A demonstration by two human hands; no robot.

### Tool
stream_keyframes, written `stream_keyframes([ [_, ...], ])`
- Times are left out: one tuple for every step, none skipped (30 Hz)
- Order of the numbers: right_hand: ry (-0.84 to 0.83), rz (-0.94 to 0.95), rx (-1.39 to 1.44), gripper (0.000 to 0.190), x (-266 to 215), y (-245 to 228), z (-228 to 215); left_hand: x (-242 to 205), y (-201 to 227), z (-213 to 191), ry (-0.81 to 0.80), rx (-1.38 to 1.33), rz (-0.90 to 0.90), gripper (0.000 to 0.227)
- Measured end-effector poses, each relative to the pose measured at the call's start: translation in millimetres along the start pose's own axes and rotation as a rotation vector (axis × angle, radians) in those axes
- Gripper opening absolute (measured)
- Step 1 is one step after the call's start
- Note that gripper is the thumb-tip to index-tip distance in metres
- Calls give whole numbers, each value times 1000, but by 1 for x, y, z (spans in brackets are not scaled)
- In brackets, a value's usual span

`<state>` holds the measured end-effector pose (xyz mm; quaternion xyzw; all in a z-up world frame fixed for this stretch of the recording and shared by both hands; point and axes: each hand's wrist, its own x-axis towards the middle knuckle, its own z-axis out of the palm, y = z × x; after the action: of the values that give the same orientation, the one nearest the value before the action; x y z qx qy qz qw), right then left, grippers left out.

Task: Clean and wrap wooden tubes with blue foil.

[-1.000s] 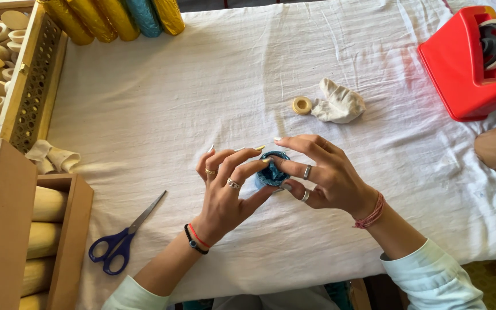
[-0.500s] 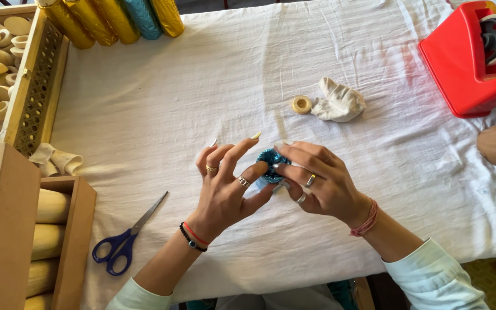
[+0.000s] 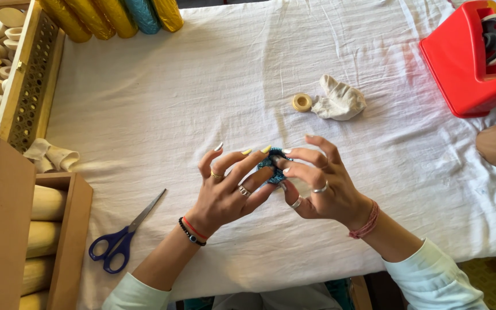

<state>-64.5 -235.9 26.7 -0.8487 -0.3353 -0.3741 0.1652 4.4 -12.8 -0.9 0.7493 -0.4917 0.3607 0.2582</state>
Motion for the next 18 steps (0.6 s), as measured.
stream_keyframes([
  [0, 53, 26, 40, 2, -2, -1, 1, -1, 0, 0, 2, 12, 24],
  [-1, 106, 52, 41, 5, -4, -2, 2, -1, -1, -1, 5, 24, 21],
  [0, 107, 50, 41, 5, -3, -2, 6, -1, -2, 0, 3, 26, 21],
  [2, 152, 104, 42, 5, -3, -2, 9, 0, -3, -5, -9, 31, 20],
  [6, 197, 159, 43, 6, -3, -2, 13, 0, -6, -10, -20, 37, 19],
  [8, 197, 159, 43, 4, -3, 0, 14, 0, -6, -11, -19, 39, 19],
  [58, 227, 265, 44, 3, -3, 1, 15, -1, -6, -25, -69, 24, 20],
  [108, 256, 371, 46, 1, -3, 2, 16, -2, -6, -39, -119, 9, 22],
  [108, 254, 370, 46, 0, -3, 2, 19, -1, -7, -38, -118, 9, 22],
  [90, 213, 297, 48, -2, -2, 2, 21, 0, -9, -45, -156, 5, 23],
  [72, 171, 225, 50, -3, -2, 2, 23, 0, -10, -53, -192, 0, 24],
  [73, 169, 226, 50, 1, -4, 1, 23, -1, -11, -52, -190, 0, 24],
  [84, 124, 131, 51, 5, -5, -1, 25, -2, -10, -48, -187, 20, 24],
  [96, 79, 36, 52, 8, -7, -3, 26, -2, -9, -45, -185, 39, 24],
  [96, 81, 34, 52, 4, -5, -2, 26, -3, -8, -46, -188, 41, 24],
  [85, 78, 71, 52, 1, -4, 0, 26, -4, -7, -50, -180, 56, 24],
  [75, 72, 107, 52, -3, -3, 3, 26, -5, -6, -54, -171, 71, 25],
  [76, 73, 106, 52, -4, -2, 2, 25, -6, -5, -54, -172, 73, 25],
])
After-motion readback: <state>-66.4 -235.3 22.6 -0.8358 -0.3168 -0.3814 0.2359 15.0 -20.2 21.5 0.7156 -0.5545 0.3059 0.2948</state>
